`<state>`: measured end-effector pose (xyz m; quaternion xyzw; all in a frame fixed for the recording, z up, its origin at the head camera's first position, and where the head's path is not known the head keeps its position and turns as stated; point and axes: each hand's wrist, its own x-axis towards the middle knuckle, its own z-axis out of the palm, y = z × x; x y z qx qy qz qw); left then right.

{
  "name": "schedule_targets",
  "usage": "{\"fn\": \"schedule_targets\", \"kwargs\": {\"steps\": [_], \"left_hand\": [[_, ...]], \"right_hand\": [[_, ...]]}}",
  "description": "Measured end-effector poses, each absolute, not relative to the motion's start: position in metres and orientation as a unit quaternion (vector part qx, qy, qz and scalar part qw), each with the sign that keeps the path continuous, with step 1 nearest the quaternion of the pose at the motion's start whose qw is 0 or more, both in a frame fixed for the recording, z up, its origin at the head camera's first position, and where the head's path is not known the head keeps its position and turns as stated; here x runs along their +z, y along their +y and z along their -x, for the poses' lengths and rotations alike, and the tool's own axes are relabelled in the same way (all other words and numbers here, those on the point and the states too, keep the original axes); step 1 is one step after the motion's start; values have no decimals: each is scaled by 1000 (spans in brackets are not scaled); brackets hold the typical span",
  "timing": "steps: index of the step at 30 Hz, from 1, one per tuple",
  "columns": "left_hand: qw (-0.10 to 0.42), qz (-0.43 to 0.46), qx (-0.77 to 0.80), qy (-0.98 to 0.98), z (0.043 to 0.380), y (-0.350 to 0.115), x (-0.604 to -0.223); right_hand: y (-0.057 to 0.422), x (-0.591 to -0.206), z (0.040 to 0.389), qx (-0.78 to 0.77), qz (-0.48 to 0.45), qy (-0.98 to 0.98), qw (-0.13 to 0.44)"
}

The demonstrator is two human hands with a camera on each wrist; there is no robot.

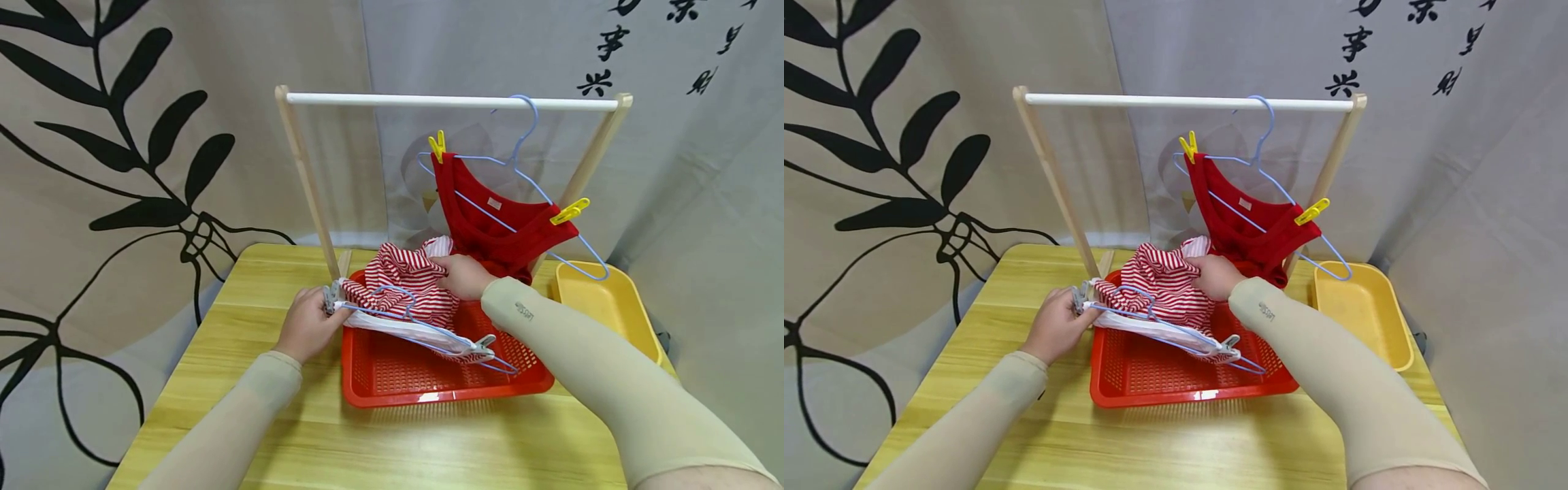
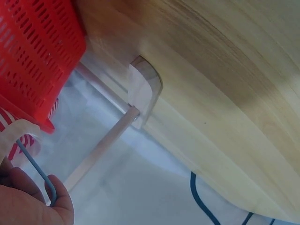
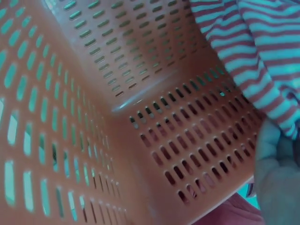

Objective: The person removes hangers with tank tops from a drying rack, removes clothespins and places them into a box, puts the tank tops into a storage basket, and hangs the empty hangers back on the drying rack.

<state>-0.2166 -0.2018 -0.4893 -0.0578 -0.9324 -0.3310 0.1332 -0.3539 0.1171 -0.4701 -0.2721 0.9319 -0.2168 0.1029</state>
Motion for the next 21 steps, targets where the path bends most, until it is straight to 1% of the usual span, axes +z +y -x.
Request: {"fn": "schedule_targets", "kwargs": {"steps": [4, 7, 16, 21], "left_hand": [[140, 62, -331, -931, 217, -202, -490], [144, 65, -331, -930, 217, -202, -491], [144, 64, -336, -929, 216, -201, -491], [147, 65, -333, -929, 216, -201, -492]], "right_hand": [[119, -469, 353, -232, 269, 933, 61], [120, -468, 352, -254, 264, 929, 44], [129, -459, 343, -302, 249, 920, 25], [135, -453, 336, -344, 228, 910, 34]]}}
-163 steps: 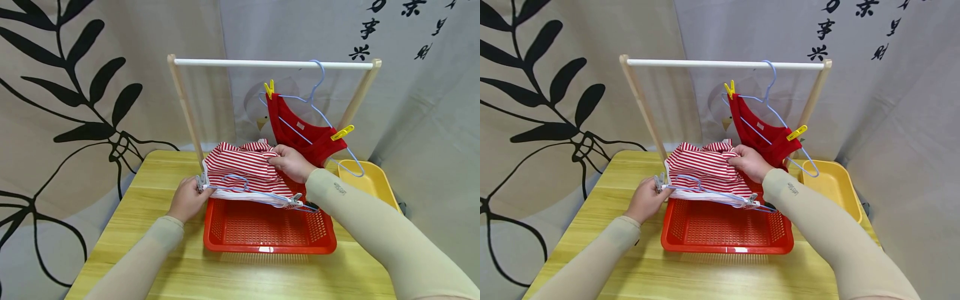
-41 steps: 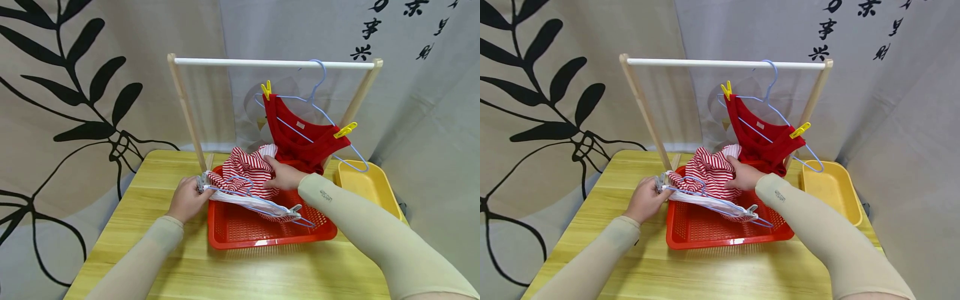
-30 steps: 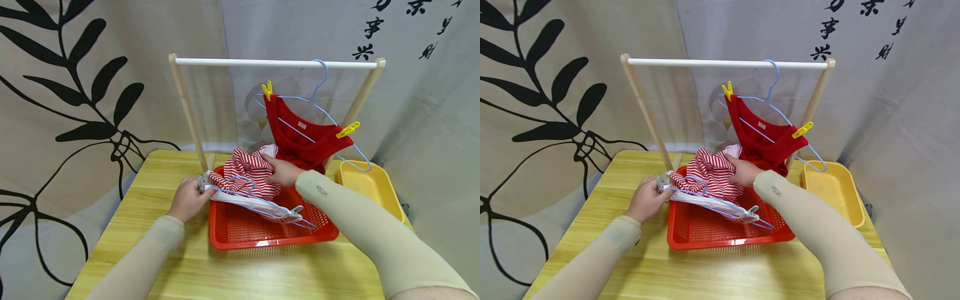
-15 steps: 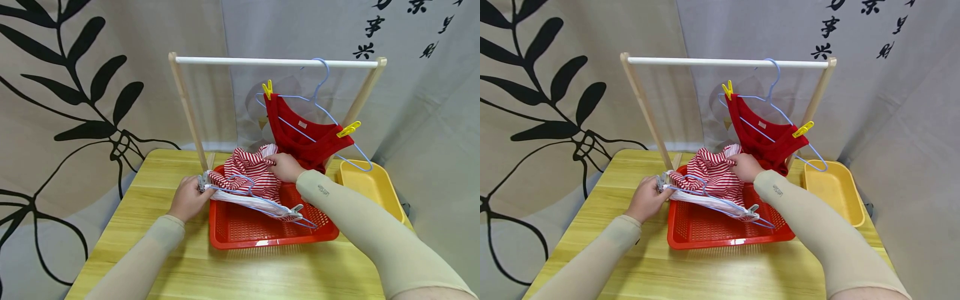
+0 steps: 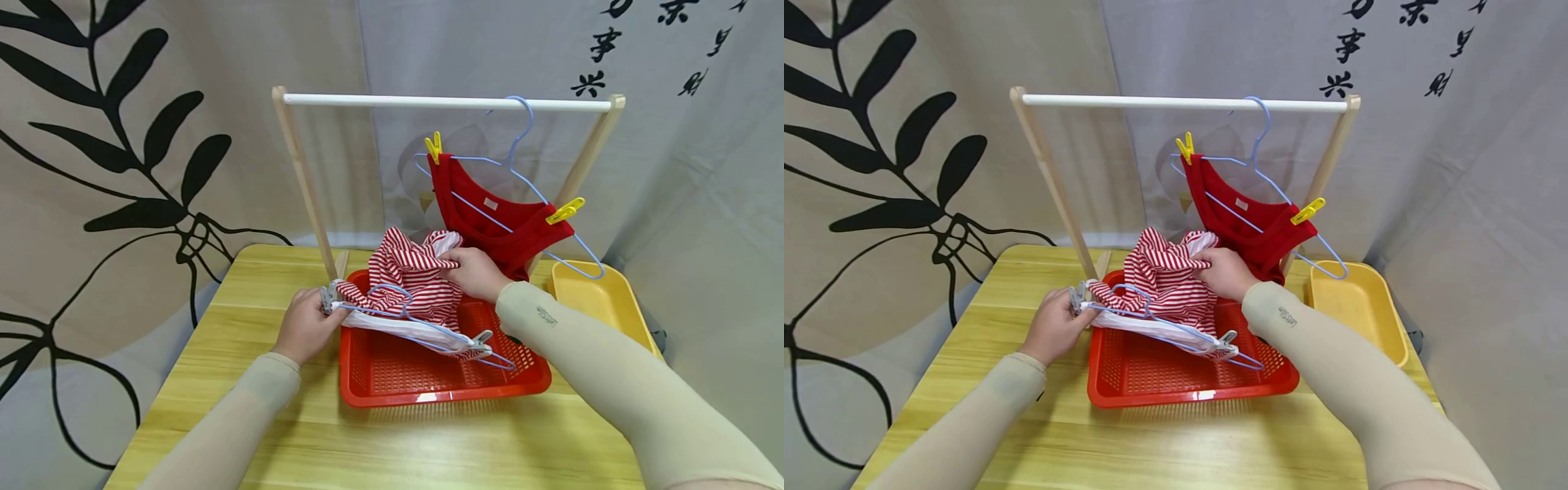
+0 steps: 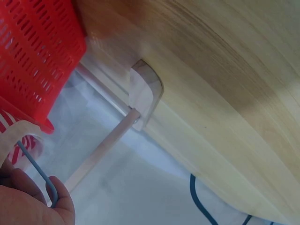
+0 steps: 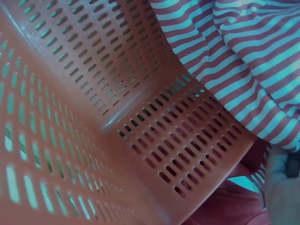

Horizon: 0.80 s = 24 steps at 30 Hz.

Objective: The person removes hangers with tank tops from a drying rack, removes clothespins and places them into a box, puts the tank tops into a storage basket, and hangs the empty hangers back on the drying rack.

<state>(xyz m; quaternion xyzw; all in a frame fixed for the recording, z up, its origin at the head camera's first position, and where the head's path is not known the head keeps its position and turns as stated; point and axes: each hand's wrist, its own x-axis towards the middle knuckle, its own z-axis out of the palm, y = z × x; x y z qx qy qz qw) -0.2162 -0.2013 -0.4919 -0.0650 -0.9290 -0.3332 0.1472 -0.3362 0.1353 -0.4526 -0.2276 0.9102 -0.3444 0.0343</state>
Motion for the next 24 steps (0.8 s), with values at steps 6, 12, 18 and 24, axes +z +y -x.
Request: {"fn": "schedule_targets", "kwargs": {"steps": [6, 12, 18, 24], "left_hand": [[148, 65, -335, -928, 216, -202, -491], [149, 64, -332, -929, 215, -202, -492], [149, 62, -335, -928, 215, -202, -492], [143, 59, -339, -928, 214, -201, -492]], "right_hand": [[142, -447, 328, -363, 216, 905, 45], [150, -446, 322, -375, 213, 901, 49], [157, -445, 315, -391, 209, 893, 78], [165, -448, 314, -390, 211, 889, 114]]}}
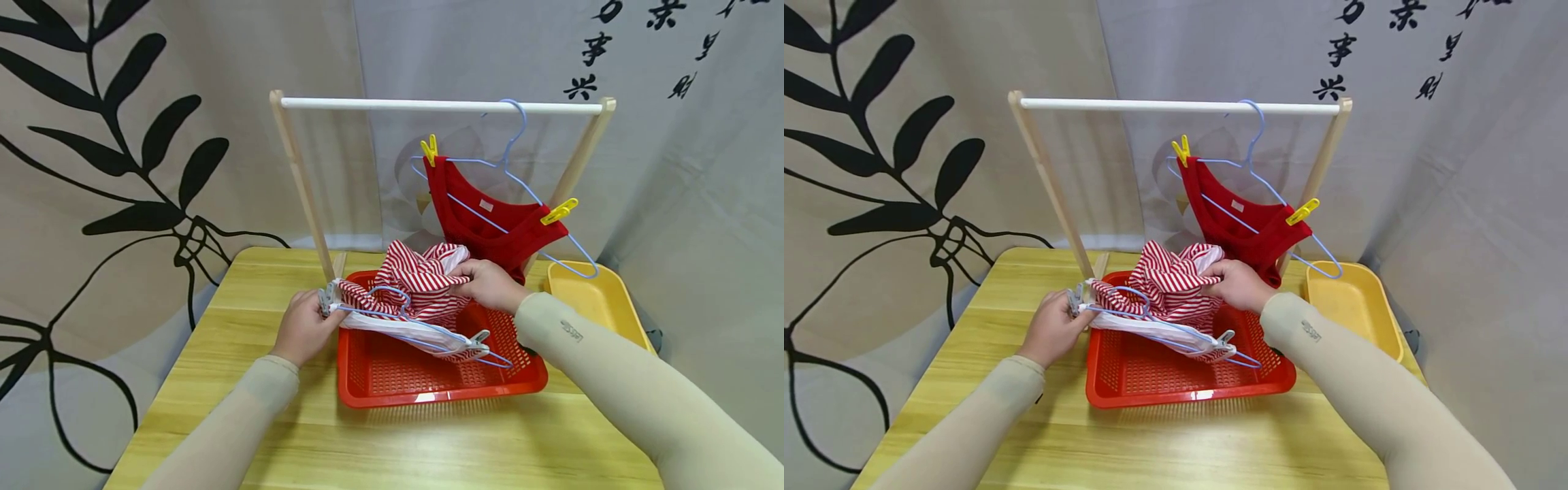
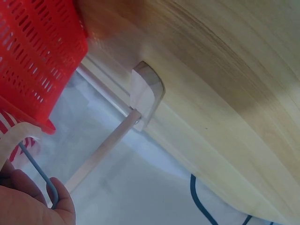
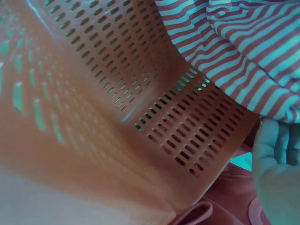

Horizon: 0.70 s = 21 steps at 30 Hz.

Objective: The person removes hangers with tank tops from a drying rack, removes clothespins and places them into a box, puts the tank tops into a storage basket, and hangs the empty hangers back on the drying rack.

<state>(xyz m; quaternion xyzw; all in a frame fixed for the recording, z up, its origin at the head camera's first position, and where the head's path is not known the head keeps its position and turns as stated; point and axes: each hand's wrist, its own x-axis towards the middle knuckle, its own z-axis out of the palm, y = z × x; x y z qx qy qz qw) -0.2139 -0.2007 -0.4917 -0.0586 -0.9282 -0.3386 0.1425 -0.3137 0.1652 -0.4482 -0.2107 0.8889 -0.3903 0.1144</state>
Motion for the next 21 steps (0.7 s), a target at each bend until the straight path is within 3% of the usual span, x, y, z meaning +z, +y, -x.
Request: {"fn": "schedule_targets", "kwargs": {"steps": [21], "left_hand": [[145, 55, -339, -928, 216, -201, -496]], "right_hand": [[172, -460, 312, -297, 274, 901, 161]]}}
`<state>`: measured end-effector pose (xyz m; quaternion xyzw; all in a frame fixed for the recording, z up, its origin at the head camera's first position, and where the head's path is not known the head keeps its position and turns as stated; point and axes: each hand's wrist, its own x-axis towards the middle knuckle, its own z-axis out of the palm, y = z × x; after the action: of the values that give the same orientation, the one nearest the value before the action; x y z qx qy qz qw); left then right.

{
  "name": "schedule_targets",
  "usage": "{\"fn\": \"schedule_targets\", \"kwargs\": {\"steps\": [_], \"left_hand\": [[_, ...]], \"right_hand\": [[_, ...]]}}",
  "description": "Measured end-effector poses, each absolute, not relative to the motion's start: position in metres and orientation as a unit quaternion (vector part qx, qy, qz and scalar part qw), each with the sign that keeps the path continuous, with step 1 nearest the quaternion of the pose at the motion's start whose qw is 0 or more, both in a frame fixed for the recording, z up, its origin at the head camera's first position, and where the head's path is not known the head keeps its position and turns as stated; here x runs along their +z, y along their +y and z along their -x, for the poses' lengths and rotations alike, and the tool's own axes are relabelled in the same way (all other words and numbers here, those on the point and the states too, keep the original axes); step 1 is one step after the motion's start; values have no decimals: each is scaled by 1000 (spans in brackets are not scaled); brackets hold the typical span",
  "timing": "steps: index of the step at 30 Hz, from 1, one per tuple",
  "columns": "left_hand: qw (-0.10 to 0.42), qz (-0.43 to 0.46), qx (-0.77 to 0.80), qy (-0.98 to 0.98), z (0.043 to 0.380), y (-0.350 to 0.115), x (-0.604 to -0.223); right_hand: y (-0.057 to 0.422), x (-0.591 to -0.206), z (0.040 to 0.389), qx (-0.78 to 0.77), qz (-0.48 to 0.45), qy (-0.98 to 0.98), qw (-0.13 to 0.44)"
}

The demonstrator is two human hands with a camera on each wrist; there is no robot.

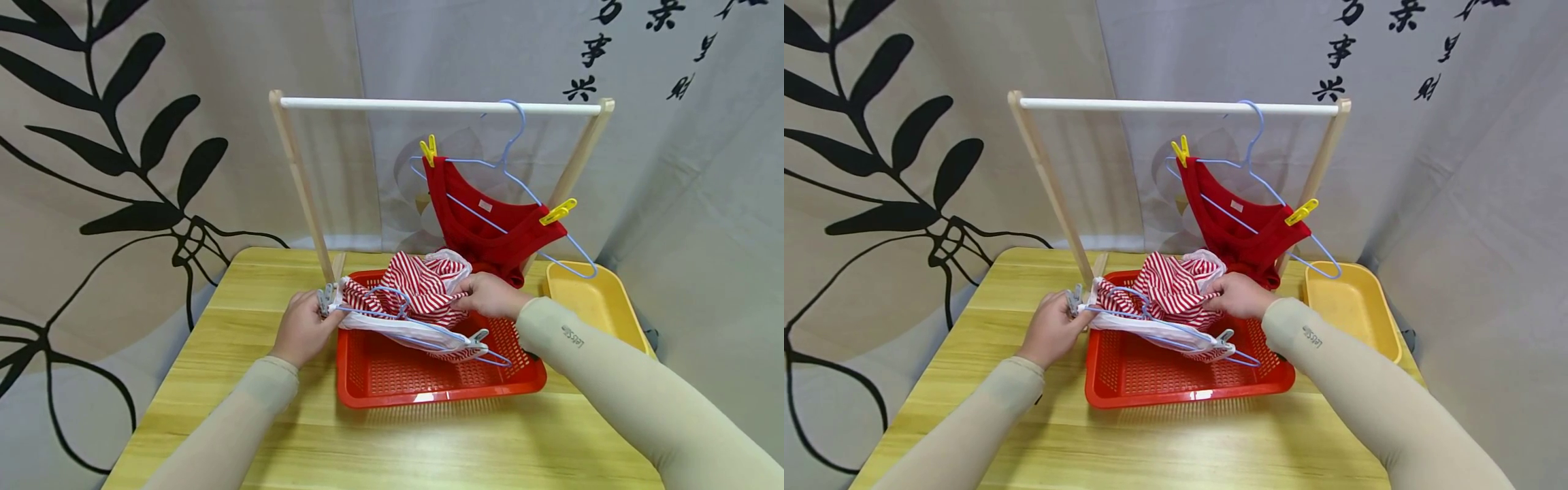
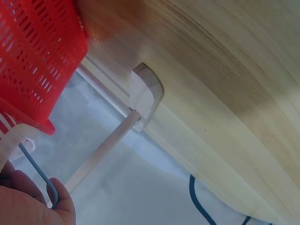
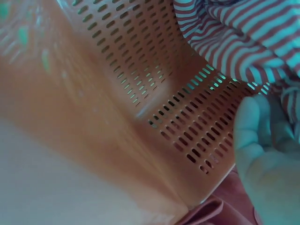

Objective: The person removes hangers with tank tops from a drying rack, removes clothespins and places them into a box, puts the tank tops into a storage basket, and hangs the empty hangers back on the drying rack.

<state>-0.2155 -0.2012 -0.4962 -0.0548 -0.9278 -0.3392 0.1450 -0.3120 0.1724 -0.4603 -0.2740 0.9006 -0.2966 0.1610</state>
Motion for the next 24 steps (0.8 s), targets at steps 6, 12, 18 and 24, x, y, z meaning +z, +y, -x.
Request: {"fn": "schedule_targets", "kwargs": {"steps": [6, 12, 18, 24], "left_hand": [[144, 53, -341, -927, 216, -201, -497], [147, 59, -339, -927, 216, -201, -496], [147, 58, -340, -927, 216, -200, -495], [144, 57, -341, -927, 215, -200, -495]], "right_hand": [[174, -458, 313, -259, 297, 899, 193], [177, -447, 316, -207, 287, 914, 199], [174, -439, 319, -212, 154, 951, 161], [165, -441, 323, -241, 186, 937, 173]]}}
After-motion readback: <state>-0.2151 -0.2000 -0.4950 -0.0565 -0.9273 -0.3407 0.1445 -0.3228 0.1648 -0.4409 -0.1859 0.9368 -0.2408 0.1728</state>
